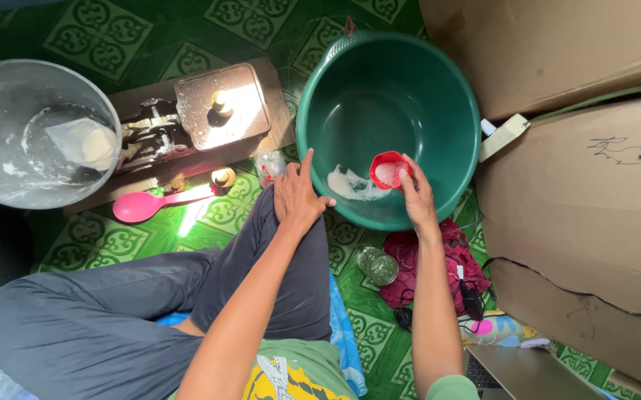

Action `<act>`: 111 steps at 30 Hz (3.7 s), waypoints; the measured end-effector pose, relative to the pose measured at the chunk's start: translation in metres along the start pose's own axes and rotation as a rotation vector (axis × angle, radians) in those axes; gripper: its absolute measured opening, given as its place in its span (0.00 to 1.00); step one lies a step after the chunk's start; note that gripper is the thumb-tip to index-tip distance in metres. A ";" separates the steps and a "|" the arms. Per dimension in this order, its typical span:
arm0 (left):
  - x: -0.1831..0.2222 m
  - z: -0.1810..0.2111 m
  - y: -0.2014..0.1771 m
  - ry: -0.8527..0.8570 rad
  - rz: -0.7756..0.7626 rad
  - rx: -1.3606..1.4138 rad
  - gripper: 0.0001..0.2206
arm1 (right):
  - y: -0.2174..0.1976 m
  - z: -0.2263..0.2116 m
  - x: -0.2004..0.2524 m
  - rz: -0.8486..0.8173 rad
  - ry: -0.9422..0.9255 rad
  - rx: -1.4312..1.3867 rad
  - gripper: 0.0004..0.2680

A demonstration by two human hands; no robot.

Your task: Scooping white powder from a large basin into small plastic bags using a red cup as a measure.

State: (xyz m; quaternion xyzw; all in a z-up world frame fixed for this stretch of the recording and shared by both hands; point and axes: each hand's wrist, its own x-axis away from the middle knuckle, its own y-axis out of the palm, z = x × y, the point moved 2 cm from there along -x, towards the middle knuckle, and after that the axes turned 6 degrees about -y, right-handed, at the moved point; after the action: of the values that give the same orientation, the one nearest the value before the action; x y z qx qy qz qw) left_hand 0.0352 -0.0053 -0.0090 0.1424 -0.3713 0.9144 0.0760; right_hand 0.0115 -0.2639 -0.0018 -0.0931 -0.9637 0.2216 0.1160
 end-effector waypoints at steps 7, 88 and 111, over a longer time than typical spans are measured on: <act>-0.002 -0.007 0.016 0.005 0.001 -0.246 0.53 | -0.007 -0.026 -0.010 -0.030 -0.092 0.003 0.17; 0.295 -0.268 -0.191 -0.360 0.858 -0.112 0.14 | 0.289 -0.364 0.035 -0.220 -1.076 0.507 0.25; 0.296 -0.270 -0.190 -0.354 0.857 -0.112 0.14 | 0.290 -0.359 0.035 -0.228 -1.073 0.485 0.25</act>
State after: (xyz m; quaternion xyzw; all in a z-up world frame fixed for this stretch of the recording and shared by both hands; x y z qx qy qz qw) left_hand -0.2536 0.3290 0.0252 0.1257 -0.4525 0.8037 -0.3655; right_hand 0.1101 0.1461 0.1886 0.1650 -0.8134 0.4376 -0.3459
